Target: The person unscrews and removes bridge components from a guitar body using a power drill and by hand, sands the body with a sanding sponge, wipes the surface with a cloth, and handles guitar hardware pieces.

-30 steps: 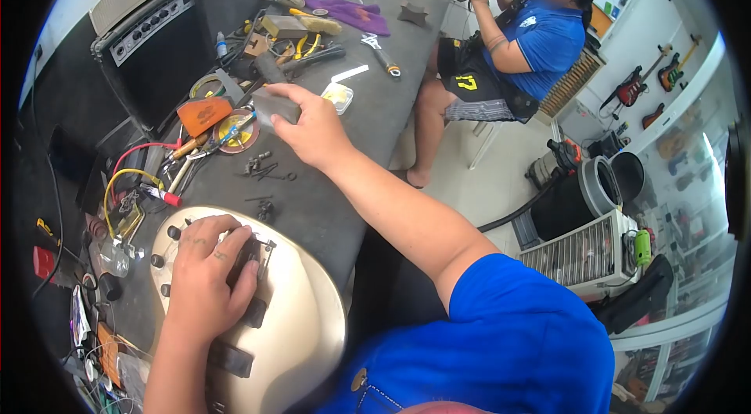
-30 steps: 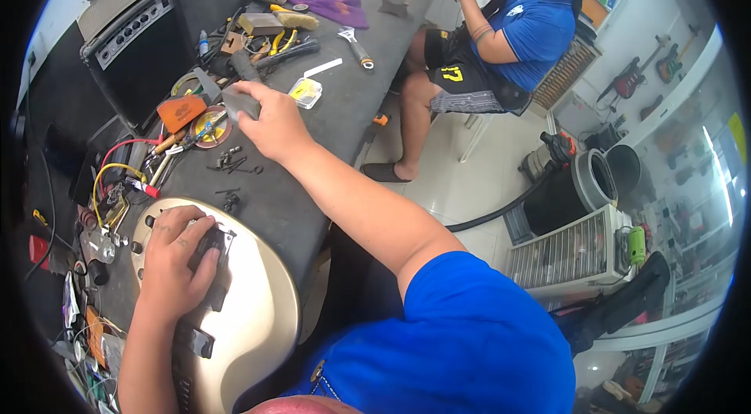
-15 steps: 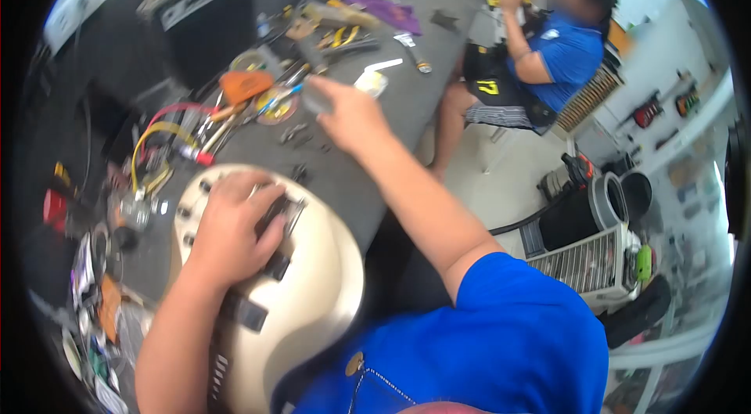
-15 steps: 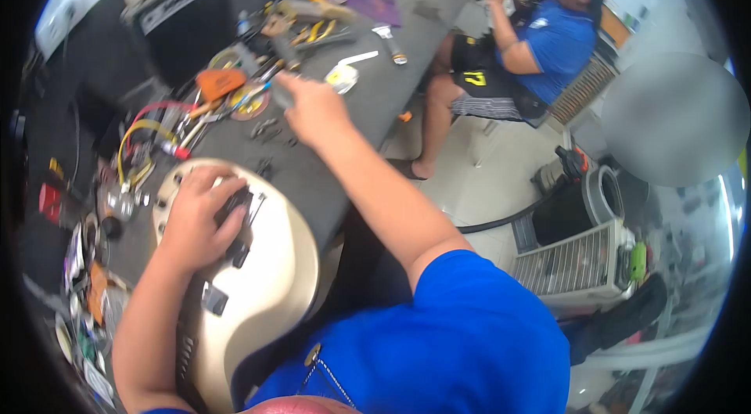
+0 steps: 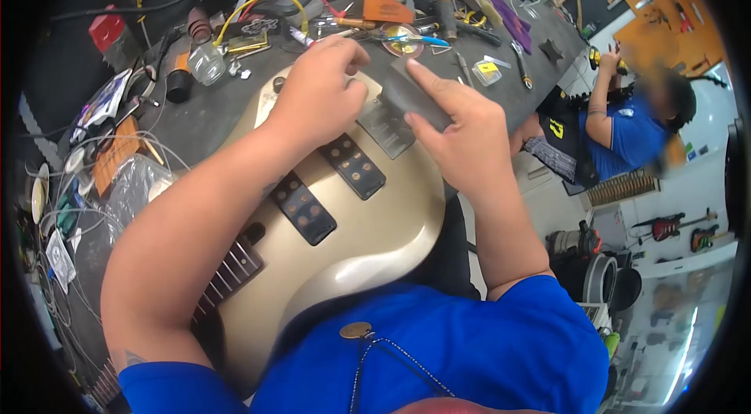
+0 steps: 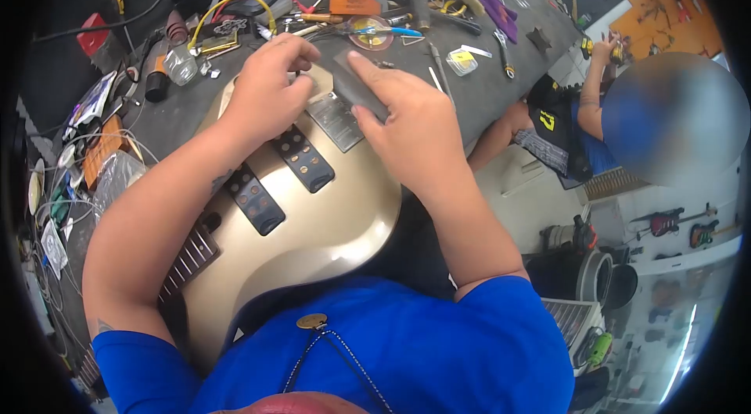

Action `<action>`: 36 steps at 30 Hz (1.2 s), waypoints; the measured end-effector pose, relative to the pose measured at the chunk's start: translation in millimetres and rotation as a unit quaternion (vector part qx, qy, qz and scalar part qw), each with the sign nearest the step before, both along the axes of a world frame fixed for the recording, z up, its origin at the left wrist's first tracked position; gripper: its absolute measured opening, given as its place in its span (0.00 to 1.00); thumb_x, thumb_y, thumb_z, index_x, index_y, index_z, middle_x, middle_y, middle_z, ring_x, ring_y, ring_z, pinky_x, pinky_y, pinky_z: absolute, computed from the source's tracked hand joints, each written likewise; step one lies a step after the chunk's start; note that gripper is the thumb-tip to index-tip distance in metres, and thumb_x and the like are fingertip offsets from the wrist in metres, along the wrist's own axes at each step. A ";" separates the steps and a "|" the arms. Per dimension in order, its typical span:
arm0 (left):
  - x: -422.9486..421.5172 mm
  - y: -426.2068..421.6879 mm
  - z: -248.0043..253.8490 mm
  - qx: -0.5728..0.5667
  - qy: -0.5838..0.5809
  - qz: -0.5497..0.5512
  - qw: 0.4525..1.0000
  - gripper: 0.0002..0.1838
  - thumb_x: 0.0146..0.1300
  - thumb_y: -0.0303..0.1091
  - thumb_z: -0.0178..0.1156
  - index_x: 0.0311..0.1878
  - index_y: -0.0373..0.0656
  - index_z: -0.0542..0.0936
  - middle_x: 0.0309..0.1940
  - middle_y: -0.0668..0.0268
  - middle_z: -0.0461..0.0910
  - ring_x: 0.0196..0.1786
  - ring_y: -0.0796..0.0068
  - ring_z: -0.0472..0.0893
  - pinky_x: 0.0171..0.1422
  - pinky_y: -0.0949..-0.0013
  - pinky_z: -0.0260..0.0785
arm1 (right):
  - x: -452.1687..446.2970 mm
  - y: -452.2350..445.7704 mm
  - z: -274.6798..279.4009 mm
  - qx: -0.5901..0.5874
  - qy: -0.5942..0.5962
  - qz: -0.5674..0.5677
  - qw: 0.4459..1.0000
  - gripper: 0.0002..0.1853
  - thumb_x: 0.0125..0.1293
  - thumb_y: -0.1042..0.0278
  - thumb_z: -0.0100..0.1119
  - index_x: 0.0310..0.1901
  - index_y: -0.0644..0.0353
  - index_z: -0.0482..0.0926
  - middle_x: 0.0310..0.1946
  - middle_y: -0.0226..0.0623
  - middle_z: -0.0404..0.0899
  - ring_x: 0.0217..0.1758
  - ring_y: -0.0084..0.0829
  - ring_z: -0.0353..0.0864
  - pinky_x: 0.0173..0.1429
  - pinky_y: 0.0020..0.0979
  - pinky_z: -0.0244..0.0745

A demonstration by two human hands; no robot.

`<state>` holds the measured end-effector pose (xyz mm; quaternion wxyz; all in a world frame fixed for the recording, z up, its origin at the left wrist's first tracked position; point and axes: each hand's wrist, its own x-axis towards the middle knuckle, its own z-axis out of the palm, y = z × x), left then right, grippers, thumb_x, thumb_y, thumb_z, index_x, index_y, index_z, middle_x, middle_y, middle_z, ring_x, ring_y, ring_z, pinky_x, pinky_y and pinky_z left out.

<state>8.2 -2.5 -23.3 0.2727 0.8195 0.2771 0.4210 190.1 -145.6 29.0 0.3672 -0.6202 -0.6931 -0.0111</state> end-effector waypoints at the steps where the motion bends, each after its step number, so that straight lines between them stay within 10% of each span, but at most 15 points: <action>1: 0.6 0.0 -0.5 0.005 -0.012 -0.005 1.000 0.15 0.62 0.22 0.61 0.52 0.34 0.85 0.48 0.54 0.86 0.53 0.57 0.88 0.61 0.57 0.81 | -3.8 3.2 -3.3 -0.008 -0.001 -0.008 1.000 0.36 0.63 0.74 0.78 0.75 0.50 0.85 0.53 0.48 0.93 0.46 0.46 0.91 0.53 0.40 0.87; 8: 0.9 1.8 -3.8 0.025 -0.020 -0.001 0.999 0.13 0.61 0.26 0.65 0.48 0.31 0.85 0.48 0.47 0.86 0.54 0.42 0.86 0.63 0.48 0.79 | -8.7 4.1 -9.8 0.011 -0.075 -0.036 0.996 0.37 0.62 0.73 0.80 0.76 0.53 0.84 0.53 0.49 0.93 0.51 0.48 0.94 0.57 0.42 0.88; 36: 3.4 2.6 -5.9 0.023 -0.015 0.014 1.000 0.14 0.60 0.22 0.60 0.49 0.32 0.84 0.45 0.50 0.85 0.50 0.48 0.86 0.58 0.51 0.80 | -1.5 21.2 -10.8 0.003 -0.066 -0.021 0.998 0.36 0.61 0.74 0.80 0.74 0.54 0.86 0.52 0.51 0.94 0.53 0.42 0.95 0.60 0.37 0.86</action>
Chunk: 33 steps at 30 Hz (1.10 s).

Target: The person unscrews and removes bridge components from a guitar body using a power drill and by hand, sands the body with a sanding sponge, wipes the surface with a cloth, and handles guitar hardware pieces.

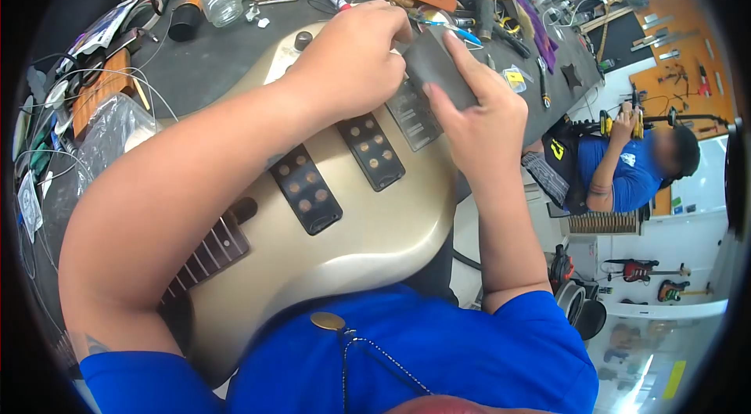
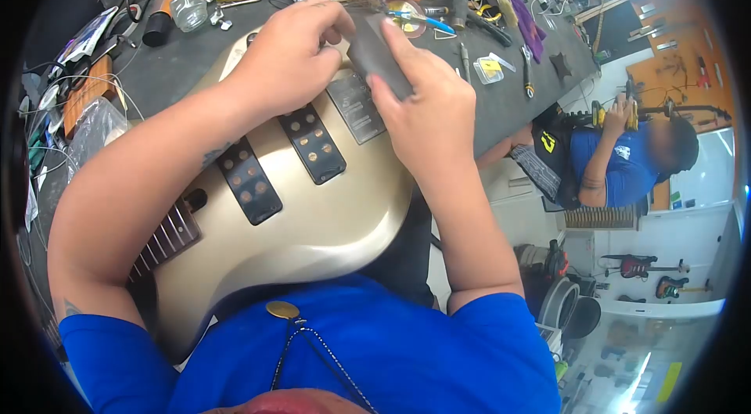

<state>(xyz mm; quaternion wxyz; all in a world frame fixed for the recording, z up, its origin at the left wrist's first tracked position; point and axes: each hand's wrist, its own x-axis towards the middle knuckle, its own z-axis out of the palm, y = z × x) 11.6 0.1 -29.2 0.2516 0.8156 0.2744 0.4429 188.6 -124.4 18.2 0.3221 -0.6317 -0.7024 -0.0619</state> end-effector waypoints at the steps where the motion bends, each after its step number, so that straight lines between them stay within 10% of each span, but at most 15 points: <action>1: 0.7 0.8 -0.8 -0.002 -0.008 -0.006 1.000 0.14 0.60 0.22 0.59 0.49 0.32 0.84 0.45 0.50 0.85 0.50 0.48 0.86 0.58 0.51 0.80 | 0.3 -8.7 2.0 0.001 -0.009 0.002 1.000 0.36 0.61 0.74 0.80 0.74 0.54 0.86 0.51 0.52 0.94 0.51 0.42 0.95 0.59 0.37 0.86; 33: -4.9 -4.1 5.0 -0.065 0.020 0.000 0.998 0.19 0.63 0.17 0.55 0.58 0.33 0.81 0.52 0.51 0.84 0.56 0.55 0.88 0.60 0.55 0.84 | 22.2 -23.7 -11.5 0.042 -0.007 0.059 0.997 0.34 0.65 0.71 0.79 0.74 0.52 0.84 0.49 0.48 0.92 0.49 0.51 0.92 0.54 0.43 0.87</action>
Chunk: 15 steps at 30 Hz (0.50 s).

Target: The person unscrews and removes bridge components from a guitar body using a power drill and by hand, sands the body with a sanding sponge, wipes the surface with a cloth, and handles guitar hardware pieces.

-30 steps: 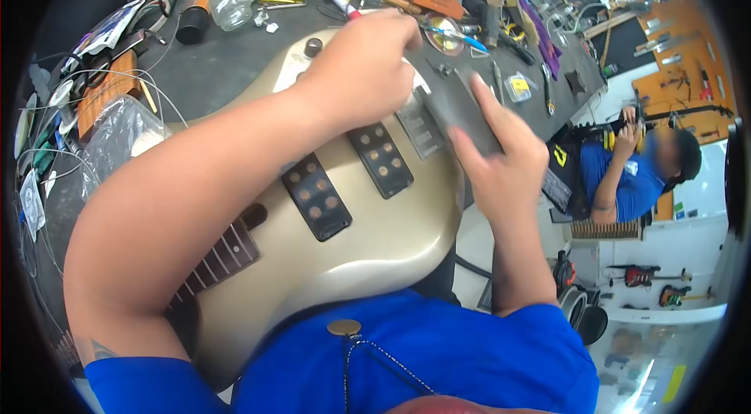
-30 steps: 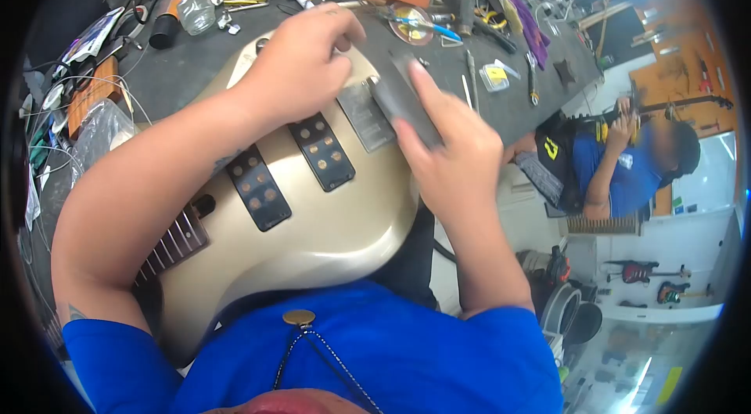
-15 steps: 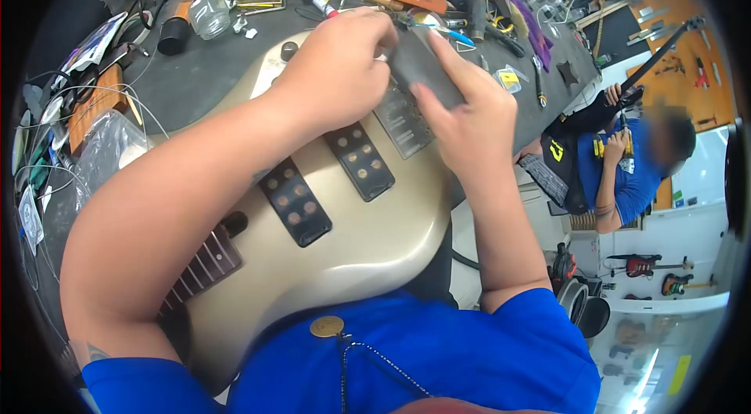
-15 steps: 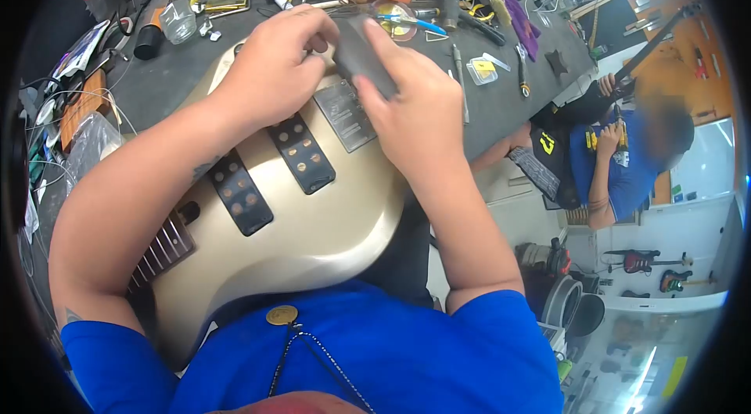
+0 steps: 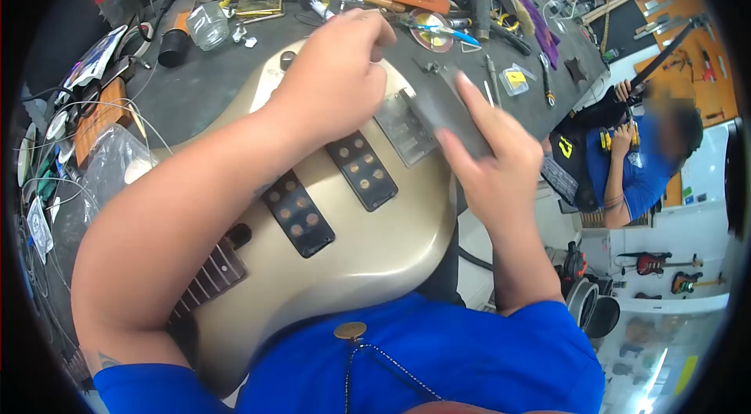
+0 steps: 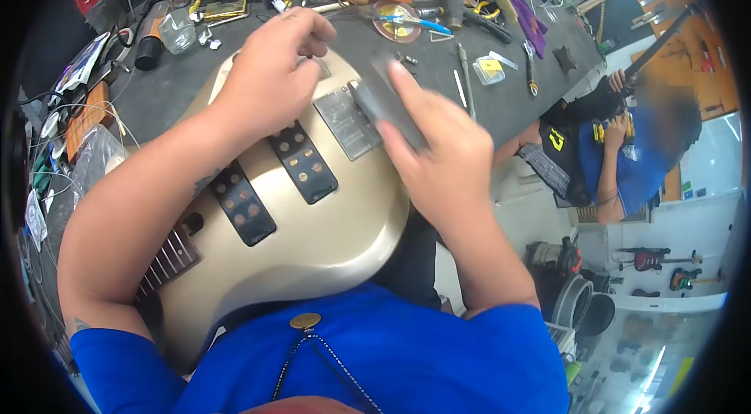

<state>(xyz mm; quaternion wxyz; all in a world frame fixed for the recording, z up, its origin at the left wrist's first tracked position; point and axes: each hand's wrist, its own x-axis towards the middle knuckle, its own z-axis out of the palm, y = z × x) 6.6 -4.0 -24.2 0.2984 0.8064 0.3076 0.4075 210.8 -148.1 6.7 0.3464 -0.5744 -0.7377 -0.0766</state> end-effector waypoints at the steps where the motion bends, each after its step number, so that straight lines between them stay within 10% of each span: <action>1: 0.2 1.1 -0.6 0.007 0.002 0.000 1.000 0.19 0.63 0.17 0.55 0.58 0.33 0.81 0.52 0.51 0.84 0.56 0.55 0.88 0.60 0.56 0.84 | 4.3 -5.8 0.0 0.012 -0.003 0.015 1.000 0.34 0.65 0.71 0.79 0.75 0.52 0.84 0.49 0.48 0.92 0.48 0.51 0.92 0.53 0.44 0.87; 10: 2.1 -4.1 8.2 -0.034 -0.022 0.008 0.999 0.21 0.62 0.17 0.56 0.59 0.33 0.81 0.58 0.52 0.84 0.61 0.53 0.87 0.65 0.54 0.83 | 33.4 93.6 2.3 0.088 0.064 -0.084 0.990 0.34 0.65 0.68 0.79 0.75 0.53 0.84 0.62 0.49 0.92 0.63 0.45 0.93 0.69 0.40 0.85; 15: -1.7 -20.1 15.7 0.213 0.170 -0.116 0.955 0.21 0.67 0.34 0.70 0.60 0.34 0.86 0.61 0.47 0.85 0.66 0.43 0.84 0.74 0.43 0.76 | 145.3 112.3 -35.9 0.245 0.147 -0.205 0.936 0.33 0.68 0.65 0.78 0.75 0.58 0.83 0.64 0.50 0.91 0.67 0.41 0.92 0.73 0.40 0.82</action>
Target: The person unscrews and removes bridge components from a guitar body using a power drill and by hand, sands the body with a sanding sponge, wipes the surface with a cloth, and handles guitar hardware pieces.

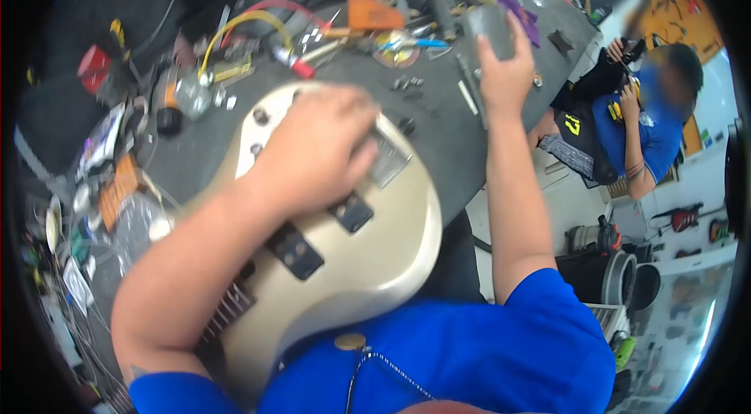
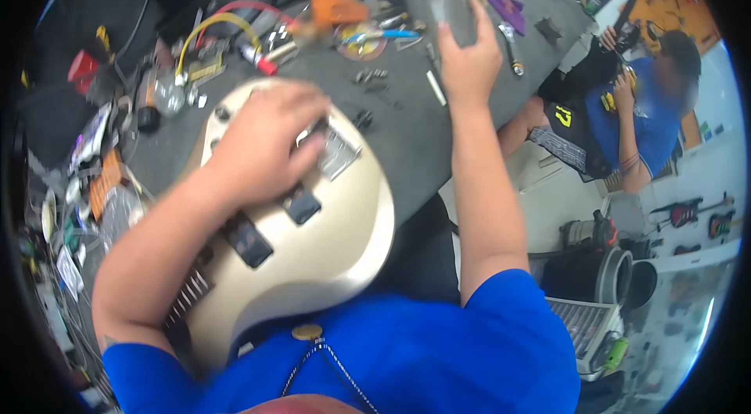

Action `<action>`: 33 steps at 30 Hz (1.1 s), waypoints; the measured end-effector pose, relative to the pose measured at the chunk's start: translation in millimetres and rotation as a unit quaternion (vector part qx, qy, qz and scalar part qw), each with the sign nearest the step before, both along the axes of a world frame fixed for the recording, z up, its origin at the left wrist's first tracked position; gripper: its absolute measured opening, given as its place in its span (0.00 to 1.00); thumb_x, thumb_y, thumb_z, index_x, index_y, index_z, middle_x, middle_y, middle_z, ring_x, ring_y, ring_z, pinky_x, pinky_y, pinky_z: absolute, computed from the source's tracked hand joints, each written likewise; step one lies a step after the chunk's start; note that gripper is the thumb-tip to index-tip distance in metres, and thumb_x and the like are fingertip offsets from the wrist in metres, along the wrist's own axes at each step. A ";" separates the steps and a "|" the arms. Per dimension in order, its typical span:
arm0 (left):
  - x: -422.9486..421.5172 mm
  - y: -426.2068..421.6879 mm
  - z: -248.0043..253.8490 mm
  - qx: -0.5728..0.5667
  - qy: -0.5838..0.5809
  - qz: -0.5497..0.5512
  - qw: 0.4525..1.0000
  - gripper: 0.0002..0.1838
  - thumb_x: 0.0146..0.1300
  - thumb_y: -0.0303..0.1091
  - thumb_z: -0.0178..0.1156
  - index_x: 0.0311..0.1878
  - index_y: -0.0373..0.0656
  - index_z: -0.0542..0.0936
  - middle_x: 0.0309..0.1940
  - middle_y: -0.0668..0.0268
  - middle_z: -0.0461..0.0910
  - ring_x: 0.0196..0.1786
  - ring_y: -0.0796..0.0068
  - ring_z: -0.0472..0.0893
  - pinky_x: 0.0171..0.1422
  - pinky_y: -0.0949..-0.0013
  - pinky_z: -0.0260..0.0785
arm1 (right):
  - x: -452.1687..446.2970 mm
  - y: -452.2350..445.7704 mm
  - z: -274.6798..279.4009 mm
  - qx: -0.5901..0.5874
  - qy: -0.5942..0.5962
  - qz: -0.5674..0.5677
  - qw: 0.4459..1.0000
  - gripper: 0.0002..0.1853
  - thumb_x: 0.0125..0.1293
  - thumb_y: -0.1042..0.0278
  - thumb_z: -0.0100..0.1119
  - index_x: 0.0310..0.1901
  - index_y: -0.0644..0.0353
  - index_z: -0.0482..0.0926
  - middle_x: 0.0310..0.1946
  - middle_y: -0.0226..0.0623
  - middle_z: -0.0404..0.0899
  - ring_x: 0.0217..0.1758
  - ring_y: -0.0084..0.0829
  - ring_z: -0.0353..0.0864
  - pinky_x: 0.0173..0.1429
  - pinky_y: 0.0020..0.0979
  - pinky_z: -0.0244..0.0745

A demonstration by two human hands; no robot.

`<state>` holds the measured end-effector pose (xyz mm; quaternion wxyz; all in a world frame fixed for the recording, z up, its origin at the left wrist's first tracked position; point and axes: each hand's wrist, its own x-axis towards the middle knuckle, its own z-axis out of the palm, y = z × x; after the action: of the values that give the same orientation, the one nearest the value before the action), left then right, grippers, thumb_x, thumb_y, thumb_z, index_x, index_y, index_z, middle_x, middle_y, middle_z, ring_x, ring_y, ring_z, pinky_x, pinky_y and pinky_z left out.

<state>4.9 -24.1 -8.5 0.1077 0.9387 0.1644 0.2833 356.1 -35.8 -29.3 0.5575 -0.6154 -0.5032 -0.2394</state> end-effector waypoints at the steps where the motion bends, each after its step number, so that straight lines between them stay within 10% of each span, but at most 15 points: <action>1: -0.3 -8.8 5.0 0.003 0.037 -0.005 0.999 0.26 0.68 0.39 0.71 0.64 0.33 0.85 0.65 0.45 0.85 0.70 0.43 0.83 0.78 0.43 0.73 | 12.4 3.0 -12.5 -0.006 0.048 -0.001 0.999 0.33 0.68 0.64 0.79 0.74 0.59 0.83 0.64 0.51 0.91 0.68 0.44 0.91 0.73 0.41 0.82; 9: 7.8 -21.6 24.8 -0.017 0.182 -0.017 0.983 0.43 0.68 0.49 0.76 0.79 0.32 0.76 0.81 0.45 0.76 0.86 0.42 0.71 0.93 0.35 0.54 | 19.9 3.3 -12.8 -0.221 0.240 -0.037 0.945 0.33 0.66 0.54 0.78 0.70 0.59 0.81 0.60 0.59 0.88 0.65 0.55 0.88 0.71 0.51 0.80; 14: 4.5 -25.6 27.3 -0.031 0.189 -0.113 0.975 0.45 0.68 0.53 0.76 0.81 0.36 0.76 0.82 0.46 0.75 0.86 0.40 0.71 0.91 0.28 0.54 | 42.2 11.6 -16.7 -0.118 0.025 -0.142 0.983 0.32 0.67 0.52 0.75 0.69 0.57 0.82 0.60 0.51 0.85 0.68 0.55 0.80 0.75 0.53 0.74; 20: 2.8 -14.2 20.5 -0.071 0.163 -0.115 0.977 0.44 0.69 0.52 0.76 0.81 0.38 0.76 0.82 0.48 0.76 0.87 0.41 0.70 0.91 0.31 0.57 | 265.1 100.3 -9.3 -0.252 0.116 -0.204 0.939 0.33 0.71 0.44 0.69 0.69 0.60 0.86 0.62 0.54 0.91 0.67 0.51 0.91 0.73 0.49 0.81; 22: 3.6 -12.5 22.2 -0.080 0.163 -0.115 0.977 0.43 0.69 0.52 0.76 0.81 0.38 0.76 0.82 0.48 0.76 0.87 0.41 0.71 0.91 0.32 0.58 | 289.0 91.5 6.7 -0.452 0.140 -0.214 0.855 0.47 0.72 0.32 0.63 0.83 0.57 0.74 0.81 0.52 0.77 0.85 0.55 0.75 0.85 0.57 0.69; 26: 2.2 -11.4 20.9 -0.090 0.159 -0.112 0.977 0.43 0.72 0.53 0.74 0.82 0.38 0.75 0.82 0.50 0.76 0.87 0.45 0.71 0.91 0.33 0.59 | 404.1 150.3 -42.8 -0.511 0.199 -0.194 0.813 0.50 0.74 0.24 0.54 0.80 0.63 0.77 0.83 0.60 0.72 0.87 0.54 0.72 0.90 0.52 0.61; 30: 1.5 -9.0 18.4 -0.085 0.144 -0.117 0.979 0.43 0.72 0.52 0.74 0.82 0.37 0.75 0.83 0.51 0.75 0.88 0.46 0.70 0.91 0.34 0.60 | 448.0 150.5 0.8 -0.336 0.215 -0.218 0.891 0.50 0.72 0.18 0.59 0.58 0.72 0.90 0.55 0.59 0.92 0.62 0.53 0.90 0.69 0.49 0.78; 33: -0.1 -9.9 15.2 -0.081 0.128 -0.117 0.982 0.42 0.72 0.50 0.75 0.81 0.36 0.75 0.82 0.49 0.75 0.87 0.45 0.70 0.91 0.36 0.61 | 383.5 122.2 94.9 0.152 0.336 0.131 0.920 0.12 0.75 0.63 0.78 0.51 0.62 0.93 0.44 0.34 0.92 0.44 0.24 0.87 0.51 0.31 0.79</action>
<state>4.8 -34.0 6.7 0.1938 0.9681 0.0878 0.1324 739.6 86.3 65.6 0.8068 -0.4963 -0.3202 -0.0167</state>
